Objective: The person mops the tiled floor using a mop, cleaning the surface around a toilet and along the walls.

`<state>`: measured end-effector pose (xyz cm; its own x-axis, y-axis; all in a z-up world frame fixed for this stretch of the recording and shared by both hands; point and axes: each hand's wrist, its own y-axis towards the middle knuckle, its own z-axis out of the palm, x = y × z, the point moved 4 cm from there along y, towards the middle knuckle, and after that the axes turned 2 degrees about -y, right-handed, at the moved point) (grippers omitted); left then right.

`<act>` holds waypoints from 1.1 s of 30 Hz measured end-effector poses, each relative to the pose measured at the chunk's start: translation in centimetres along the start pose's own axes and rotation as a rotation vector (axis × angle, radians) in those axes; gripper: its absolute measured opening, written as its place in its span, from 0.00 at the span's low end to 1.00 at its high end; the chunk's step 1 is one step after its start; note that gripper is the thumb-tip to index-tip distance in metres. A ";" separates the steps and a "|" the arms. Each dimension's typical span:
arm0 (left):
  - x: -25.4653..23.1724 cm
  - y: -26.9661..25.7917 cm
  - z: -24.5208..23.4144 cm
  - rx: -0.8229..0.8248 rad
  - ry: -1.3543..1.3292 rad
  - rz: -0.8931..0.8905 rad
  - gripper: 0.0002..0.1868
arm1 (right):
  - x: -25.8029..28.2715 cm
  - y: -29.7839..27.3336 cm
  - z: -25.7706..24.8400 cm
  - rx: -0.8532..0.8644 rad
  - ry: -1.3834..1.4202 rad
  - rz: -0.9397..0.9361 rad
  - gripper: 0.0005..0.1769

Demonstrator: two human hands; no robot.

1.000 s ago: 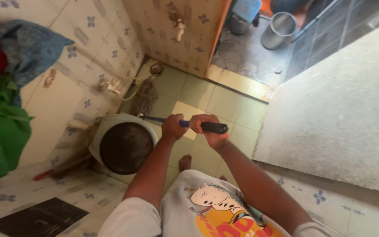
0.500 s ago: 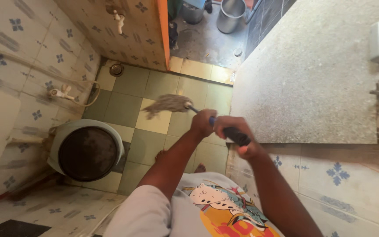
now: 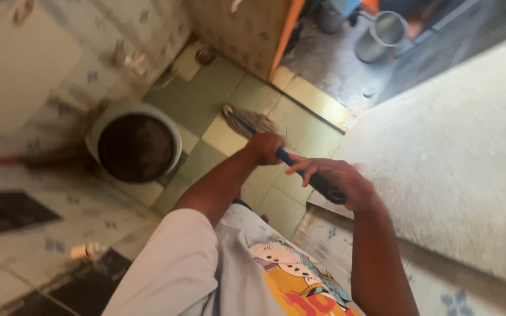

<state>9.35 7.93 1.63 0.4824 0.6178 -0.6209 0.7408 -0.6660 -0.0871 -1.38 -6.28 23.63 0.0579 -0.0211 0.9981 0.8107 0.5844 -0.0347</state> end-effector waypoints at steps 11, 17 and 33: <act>12.4 -2.9 -6.4 0.052 0.002 -0.441 0.14 | -2.4 16.1 0.2 0.215 -1.107 0.864 0.28; 17.8 -3.9 -8.4 0.115 0.012 -0.698 0.13 | -9.9 21.6 -1.4 0.222 -1.268 0.667 0.28; 10.6 16.7 -1.3 -0.659 -0.147 -0.783 0.29 | -8.8 25.5 -26.6 0.588 -1.138 0.758 0.31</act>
<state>27.51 3.91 -5.38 -0.2738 0.6930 -0.6670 0.9531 0.2885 -0.0914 34.23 -12.77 12.60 -0.3517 0.8978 0.2651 0.4347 0.4074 -0.8032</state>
